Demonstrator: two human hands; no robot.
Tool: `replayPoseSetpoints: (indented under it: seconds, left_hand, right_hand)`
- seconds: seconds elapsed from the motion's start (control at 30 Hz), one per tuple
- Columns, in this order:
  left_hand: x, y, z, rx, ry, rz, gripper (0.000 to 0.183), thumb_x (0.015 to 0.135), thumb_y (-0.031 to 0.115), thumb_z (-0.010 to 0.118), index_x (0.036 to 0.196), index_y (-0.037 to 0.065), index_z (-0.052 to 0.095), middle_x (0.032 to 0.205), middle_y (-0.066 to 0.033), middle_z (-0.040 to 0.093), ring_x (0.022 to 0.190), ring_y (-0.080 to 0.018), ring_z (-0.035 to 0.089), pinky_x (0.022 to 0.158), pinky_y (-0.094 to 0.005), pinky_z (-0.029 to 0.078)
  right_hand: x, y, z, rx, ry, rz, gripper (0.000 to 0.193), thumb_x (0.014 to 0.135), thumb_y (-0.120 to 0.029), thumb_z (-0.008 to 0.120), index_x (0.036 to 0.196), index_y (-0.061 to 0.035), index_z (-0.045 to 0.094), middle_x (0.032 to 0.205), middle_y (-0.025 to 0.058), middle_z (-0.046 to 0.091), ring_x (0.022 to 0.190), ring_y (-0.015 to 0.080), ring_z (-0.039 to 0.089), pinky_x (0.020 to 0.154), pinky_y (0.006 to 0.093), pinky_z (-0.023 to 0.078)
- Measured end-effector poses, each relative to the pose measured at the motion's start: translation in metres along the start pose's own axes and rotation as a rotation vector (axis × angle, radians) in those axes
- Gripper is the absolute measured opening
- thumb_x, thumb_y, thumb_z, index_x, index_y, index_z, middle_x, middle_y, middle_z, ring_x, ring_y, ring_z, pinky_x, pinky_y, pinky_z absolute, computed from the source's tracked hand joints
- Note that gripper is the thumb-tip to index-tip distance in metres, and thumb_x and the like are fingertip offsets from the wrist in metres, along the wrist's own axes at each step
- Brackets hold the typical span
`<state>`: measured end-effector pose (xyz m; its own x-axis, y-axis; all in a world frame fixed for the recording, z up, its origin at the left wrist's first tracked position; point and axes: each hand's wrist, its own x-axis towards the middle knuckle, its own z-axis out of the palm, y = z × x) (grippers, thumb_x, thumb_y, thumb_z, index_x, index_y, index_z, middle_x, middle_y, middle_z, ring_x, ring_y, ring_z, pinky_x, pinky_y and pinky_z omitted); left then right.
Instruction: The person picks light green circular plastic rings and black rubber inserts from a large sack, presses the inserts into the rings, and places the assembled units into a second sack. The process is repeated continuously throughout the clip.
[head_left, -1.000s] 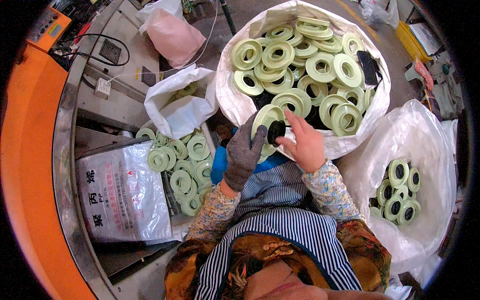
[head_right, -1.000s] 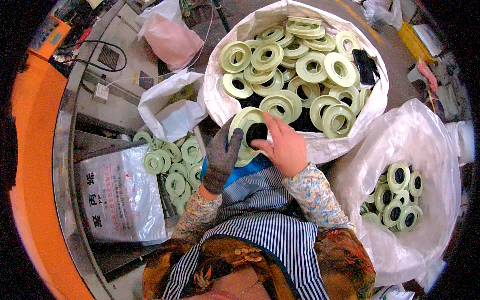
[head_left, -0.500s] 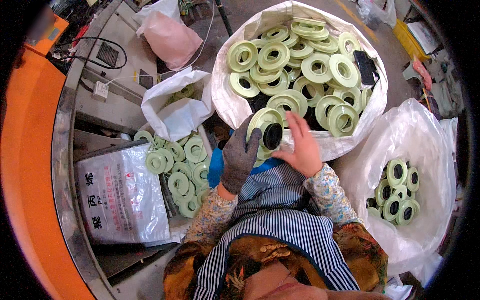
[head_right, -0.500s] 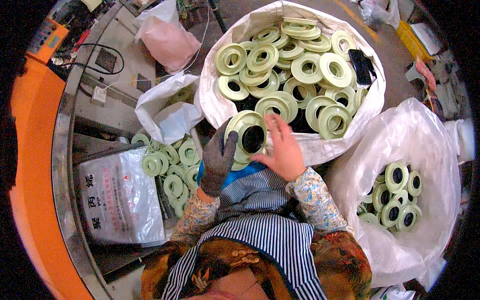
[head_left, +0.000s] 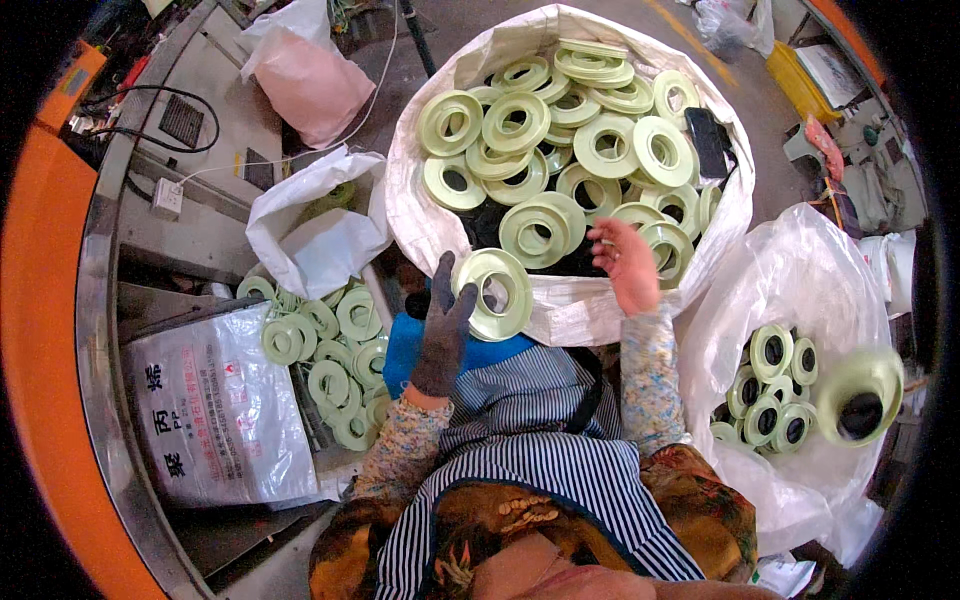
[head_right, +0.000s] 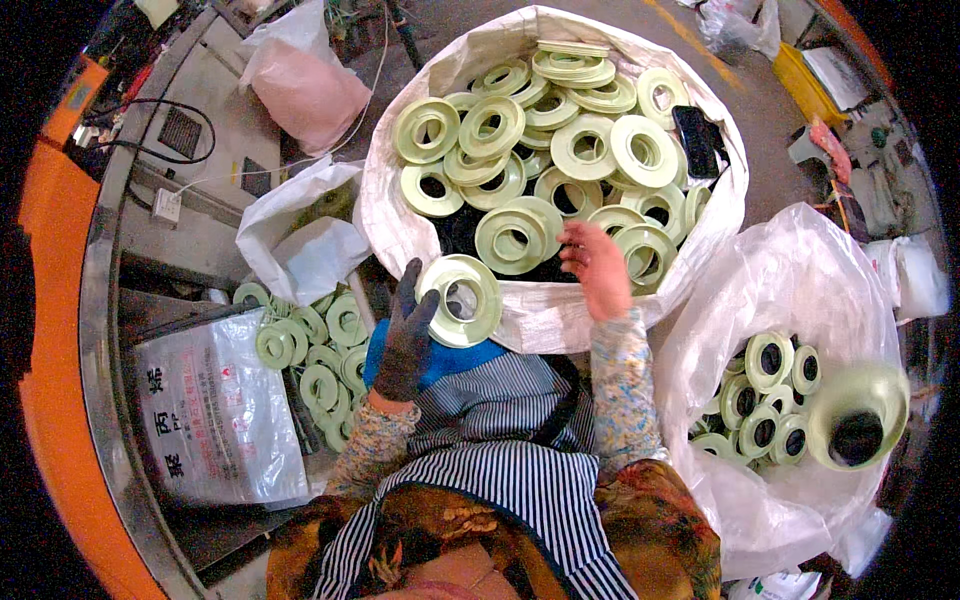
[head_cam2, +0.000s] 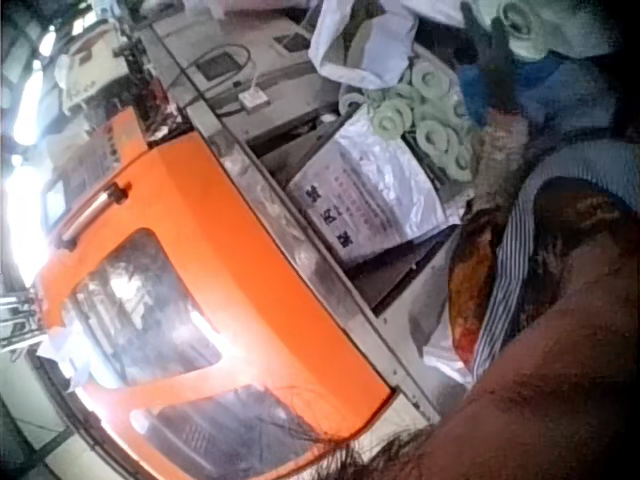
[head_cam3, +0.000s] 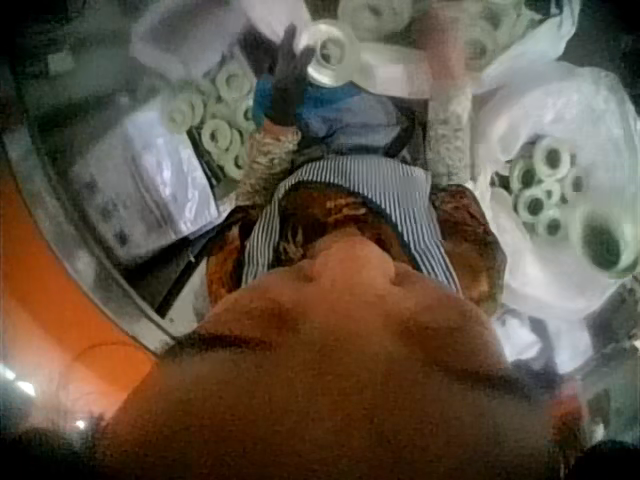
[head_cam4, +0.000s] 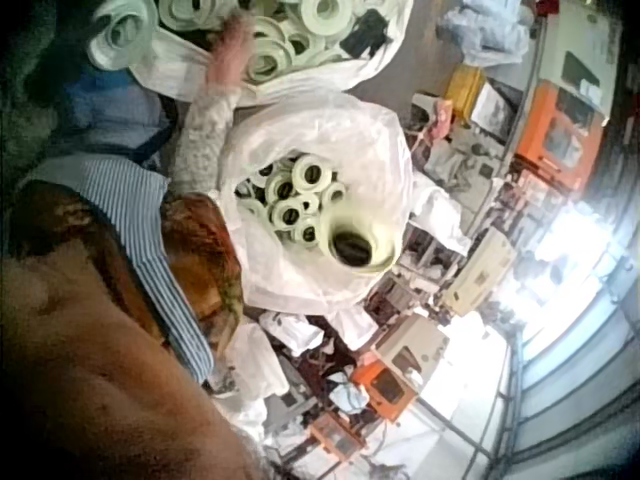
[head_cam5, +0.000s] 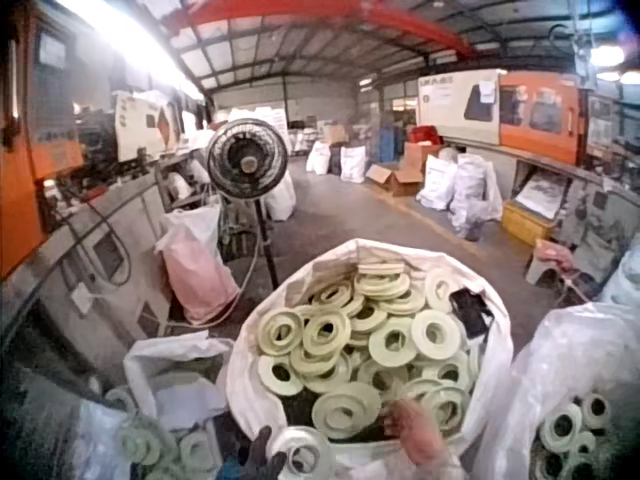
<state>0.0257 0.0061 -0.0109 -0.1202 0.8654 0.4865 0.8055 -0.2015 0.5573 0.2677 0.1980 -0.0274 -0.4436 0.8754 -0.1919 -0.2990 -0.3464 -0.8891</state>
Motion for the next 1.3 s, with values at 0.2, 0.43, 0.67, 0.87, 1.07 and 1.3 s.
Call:
replayPoseSetpoints:
  seconds: [0.2,0.43,0.67,0.87,1.07,1.3]
  left_hand:
    - [-0.004,-0.005,0.008,-0.284,0.041,-0.189,0.041,0.086,-0.004,0.06,0.124,0.011,0.054,0.132,-0.0264,0.052,0.119,-0.0416,0.056,0.096,-0.045,0.05]
    - [-0.014,-0.01,0.012,-0.246,0.12,-0.139,0.049,0.081,-0.003,0.069,0.126,0.006,0.052,0.121,-0.0245,0.06,0.11,-0.0365,0.062,0.092,-0.042,0.052]
    - [0.016,0.027,-0.002,-0.261,0.094,-0.18,0.043,0.084,-0.004,0.064,0.125,0.001,0.051,0.127,-0.0265,0.054,0.114,-0.0394,0.059,0.093,-0.0416,0.052]
    - [0.006,0.031,-0.01,-0.282,0.125,-0.042,0.047,0.081,-0.012,0.059,0.126,0.003,0.055,0.133,-0.0274,0.05,0.118,-0.0426,0.056,0.096,-0.0442,0.05]
    - [-0.012,0.034,0.001,-0.564,0.069,-0.241,0.05,0.082,-0.011,0.06,0.128,0.006,0.053,0.134,-0.0264,0.049,0.12,-0.0414,0.055,0.097,-0.0437,0.05]
    - [-0.002,0.051,-0.019,-0.369,0.098,0.01,0.051,0.087,-0.001,0.063,0.134,0.005,0.044,0.134,-0.0235,0.05,0.12,-0.0368,0.055,0.097,-0.0406,0.05]
  right_hand:
    - [0.024,0.042,0.008,-2.044,0.227,-0.551,0.014,0.08,-0.016,0.061,0.089,-0.0113,0.07,0.106,0.0094,0.065,0.111,0.0329,0.055,0.086,0.0465,0.045]
    - [-0.008,0.003,0.042,-1.752,0.31,-0.498,0.014,0.076,-0.014,0.071,0.089,-0.0098,0.067,0.11,0.0107,0.063,0.111,0.0299,0.054,0.091,0.0458,0.043]
    - [-0.055,0.01,0.115,-1.007,-0.048,-0.795,0.02,0.078,-0.006,0.072,0.081,-0.0018,0.053,0.132,0.0188,0.054,0.101,0.0341,0.059,0.087,0.0412,0.049]
    - [-0.064,0.017,0.12,-0.935,-0.077,-0.586,0.024,0.076,-0.008,0.073,0.081,-0.0028,0.05,0.136,0.02,0.052,0.115,0.0404,0.052,0.098,0.0464,0.042]
    - [-0.072,0.007,0.133,-1.047,-0.218,-0.898,0.025,0.074,-0.007,0.073,0.084,-0.0028,0.05,0.137,0.0169,0.052,0.117,0.0406,0.052,0.097,0.045,0.044]
    - [-0.087,-0.009,0.128,-1.127,-0.298,-0.793,0.039,0.069,-0.012,0.078,0.101,-0.0065,0.056,0.143,0.0159,0.045,0.123,0.0387,0.048,0.097,0.0454,0.044]
